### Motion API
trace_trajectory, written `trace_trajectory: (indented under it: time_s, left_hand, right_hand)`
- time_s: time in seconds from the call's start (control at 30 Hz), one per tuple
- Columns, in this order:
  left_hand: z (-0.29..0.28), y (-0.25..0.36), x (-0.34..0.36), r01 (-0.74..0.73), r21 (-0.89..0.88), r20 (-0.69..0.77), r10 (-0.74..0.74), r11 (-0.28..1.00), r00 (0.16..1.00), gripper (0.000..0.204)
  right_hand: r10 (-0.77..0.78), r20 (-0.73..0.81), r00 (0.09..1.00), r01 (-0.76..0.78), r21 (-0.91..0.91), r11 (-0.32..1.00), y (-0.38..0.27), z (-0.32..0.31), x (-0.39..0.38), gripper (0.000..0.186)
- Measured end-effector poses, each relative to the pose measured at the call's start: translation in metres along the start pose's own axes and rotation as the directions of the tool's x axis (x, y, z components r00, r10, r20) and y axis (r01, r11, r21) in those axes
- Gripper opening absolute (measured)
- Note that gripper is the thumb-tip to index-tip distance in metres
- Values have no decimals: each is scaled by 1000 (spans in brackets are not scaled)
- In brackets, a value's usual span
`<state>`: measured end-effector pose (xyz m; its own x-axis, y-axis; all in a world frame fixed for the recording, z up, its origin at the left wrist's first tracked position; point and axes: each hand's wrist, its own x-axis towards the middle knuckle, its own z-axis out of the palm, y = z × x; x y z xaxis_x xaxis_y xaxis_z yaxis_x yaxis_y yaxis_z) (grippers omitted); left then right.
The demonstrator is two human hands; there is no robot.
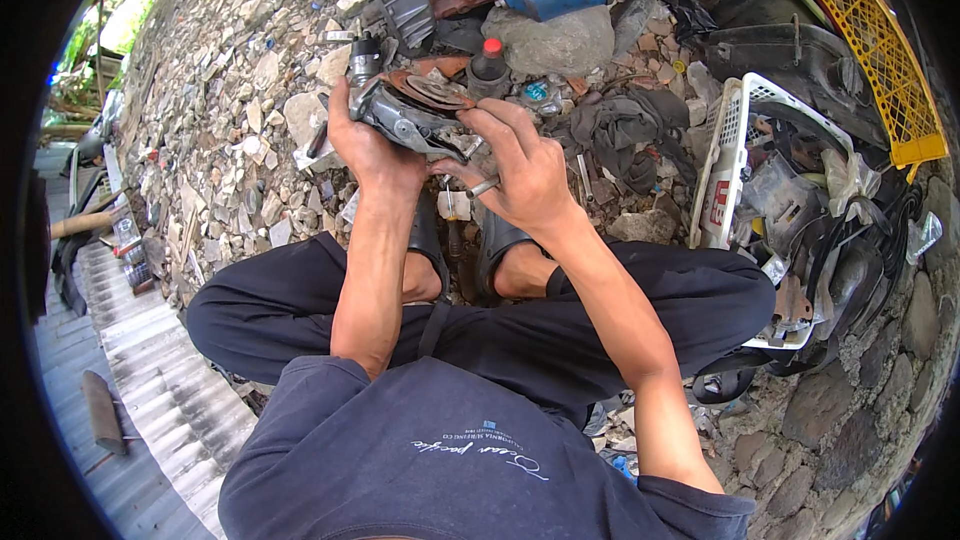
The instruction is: The person sits on the ground and uses a wrench to tighten bolts on a metal mechanical component. They then apply a liquid from a bottle to the part and continue to adjust and inspect it with the wrench.
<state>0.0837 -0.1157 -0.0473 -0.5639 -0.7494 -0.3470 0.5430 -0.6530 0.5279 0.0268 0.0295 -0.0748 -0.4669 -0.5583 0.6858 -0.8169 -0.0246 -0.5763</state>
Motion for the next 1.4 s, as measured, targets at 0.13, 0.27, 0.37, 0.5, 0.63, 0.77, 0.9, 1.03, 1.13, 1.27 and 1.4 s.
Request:
trace_trajectory:
  time_s: [0.13, 0.27, 0.37, 0.5, 0.63, 0.77, 0.9, 1.03, 1.13, 1.27, 1.4]
  left_hand:
    - [-3, 7, -1, -91, 67, 86, 85, 994, 993, 62]
    - [0, 8, -5, -118, 39, 13, 117, 992, 993, 73]
    - [-1, 4, -8, -131, 23, -1, 131, 991, 991, 78]
    - [2, -1, -10, -140, 34, -42, 141, 990, 989, 83]
    - [2, -3, -11, -115, 49, -60, 118, 992, 991, 85]
    - [6, 6, -10, -156, 43, -30, 158, 987, 987, 87]
    - [7, 10, -10, -159, 52, -8, 160, 986, 987, 87]
    - [1, 9, -9, -126, 68, 26, 125, 990, 992, 87]
    - [4, 3, -8, -80, 97, 35, 77, 992, 996, 85]
    - [6, 2, -8, -46, 112, 90, 36, 993, 995, 77]
    - [3, 1, -6, -37, 197, 121, 13, 980, 993, 76]
  right_hand:
    - [29, 2, 1000, -29, -10, 1000, -11, 5, -1, 58]
    - [43, -65, 997, -41, 37, 998, -15, 8, 0, 50]
    - [26, -95, 995, -23, 37, 999, -15, 5, 3, 43]
    - [0, -85, 996, 2, 21, 1000, -11, -3, 5, 36]
    - [-3, -67, 998, 5, 28, 1000, -6, -6, 4, 39]
    - [60, -41, 997, -56, 95, 994, -15, 0, 5, 48]
    - [72, -52, 996, -67, 95, 993, -17, 7, 2, 52]
    - [56, -64, 996, -54, 46, 998, -14, 2, 7, 46]
    - [94, -55, 994, -91, 49, 995, -14, -5, 10, 37]
    - [71, -46, 996, -68, 67, 995, -8, -11, 12, 34]
    - [125, -40, 991, -121, 103, 987, -4, -14, 13, 32]
